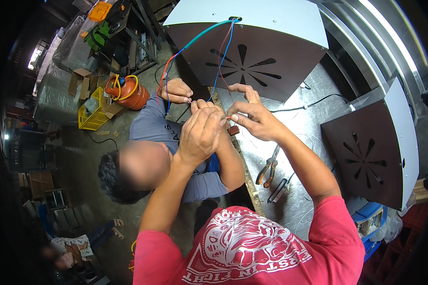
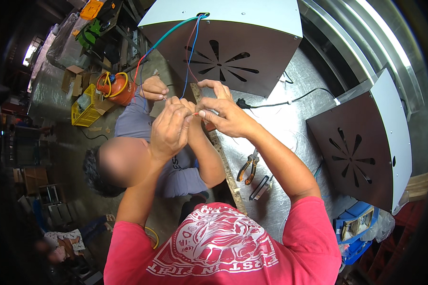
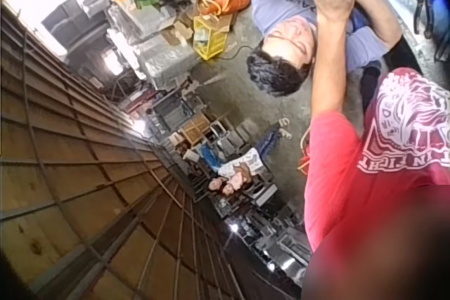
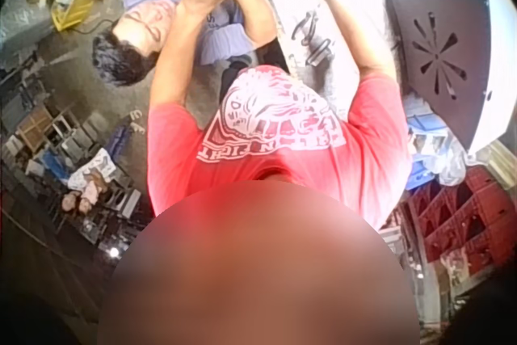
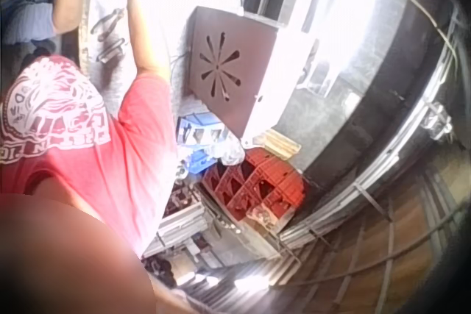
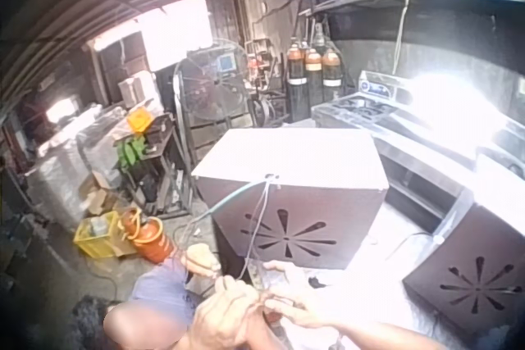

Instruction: The person strips wire ends and inserts them into orange terminal blocks, then connects two blocks together. A coworker assists by holding wires and handing over tools. The work occurs at a metal workbench with several metal enclosures nearby.

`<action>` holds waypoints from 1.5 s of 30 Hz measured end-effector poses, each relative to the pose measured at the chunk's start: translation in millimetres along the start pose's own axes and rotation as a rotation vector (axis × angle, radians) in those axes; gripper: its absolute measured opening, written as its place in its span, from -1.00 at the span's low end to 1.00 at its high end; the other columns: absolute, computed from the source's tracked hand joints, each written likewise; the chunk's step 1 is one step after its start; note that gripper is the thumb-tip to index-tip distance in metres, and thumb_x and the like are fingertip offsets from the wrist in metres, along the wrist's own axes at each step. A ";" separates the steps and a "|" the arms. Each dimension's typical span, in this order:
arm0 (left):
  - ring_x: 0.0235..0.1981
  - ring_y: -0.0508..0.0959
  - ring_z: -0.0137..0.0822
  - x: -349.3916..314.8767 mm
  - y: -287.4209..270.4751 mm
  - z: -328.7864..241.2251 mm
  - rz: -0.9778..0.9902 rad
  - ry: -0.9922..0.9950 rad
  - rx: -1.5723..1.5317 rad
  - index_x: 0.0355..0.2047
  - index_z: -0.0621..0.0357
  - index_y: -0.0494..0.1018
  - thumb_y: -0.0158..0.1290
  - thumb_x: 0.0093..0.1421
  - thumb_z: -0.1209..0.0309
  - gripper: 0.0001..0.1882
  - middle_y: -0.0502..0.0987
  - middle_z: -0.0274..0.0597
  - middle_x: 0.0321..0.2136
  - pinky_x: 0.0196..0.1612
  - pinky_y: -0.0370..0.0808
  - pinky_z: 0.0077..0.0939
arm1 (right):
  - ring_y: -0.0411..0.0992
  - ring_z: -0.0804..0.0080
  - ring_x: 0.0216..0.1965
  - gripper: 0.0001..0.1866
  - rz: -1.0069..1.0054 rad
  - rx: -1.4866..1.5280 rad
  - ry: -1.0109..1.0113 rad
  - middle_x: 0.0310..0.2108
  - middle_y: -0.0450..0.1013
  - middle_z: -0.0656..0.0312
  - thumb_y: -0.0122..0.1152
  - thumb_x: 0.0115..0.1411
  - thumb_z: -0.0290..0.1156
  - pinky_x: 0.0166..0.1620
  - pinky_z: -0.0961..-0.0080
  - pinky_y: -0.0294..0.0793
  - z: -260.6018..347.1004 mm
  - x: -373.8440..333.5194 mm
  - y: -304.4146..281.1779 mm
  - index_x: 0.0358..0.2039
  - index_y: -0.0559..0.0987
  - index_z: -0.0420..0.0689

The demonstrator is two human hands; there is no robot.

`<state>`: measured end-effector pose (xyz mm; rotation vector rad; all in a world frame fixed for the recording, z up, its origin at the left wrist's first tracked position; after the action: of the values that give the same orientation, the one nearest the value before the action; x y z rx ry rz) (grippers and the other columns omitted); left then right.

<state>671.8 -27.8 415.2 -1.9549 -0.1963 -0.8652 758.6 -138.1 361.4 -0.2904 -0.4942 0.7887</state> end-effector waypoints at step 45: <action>-0.55 0.58 -0.06 -28.1 29.8 35.1 0.087 -0.701 -0.480 -0.29 0.32 0.45 0.05 0.41 0.30 -0.73 0.51 0.19 -0.52 -0.43 0.46 -0.20 | 0.27 0.01 0.22 -0.86 -0.084 0.095 -0.009 0.23 0.25 -0.04 0.26 0.31 -0.33 0.26 0.11 0.27 -1.6 -5.1 -7.0 -0.24 0.64 -0.11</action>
<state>682.2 -9.0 365.8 -2.6424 -0.3263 -0.1347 760.6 -146.7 361.4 -0.1774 -0.4730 0.7292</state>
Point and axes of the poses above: each hand's wrist, its own x-axis towards the middle knuckle, its own y-axis out of the palm, z = x × y, the point moved 9 cm from there along x, towards the middle knuckle
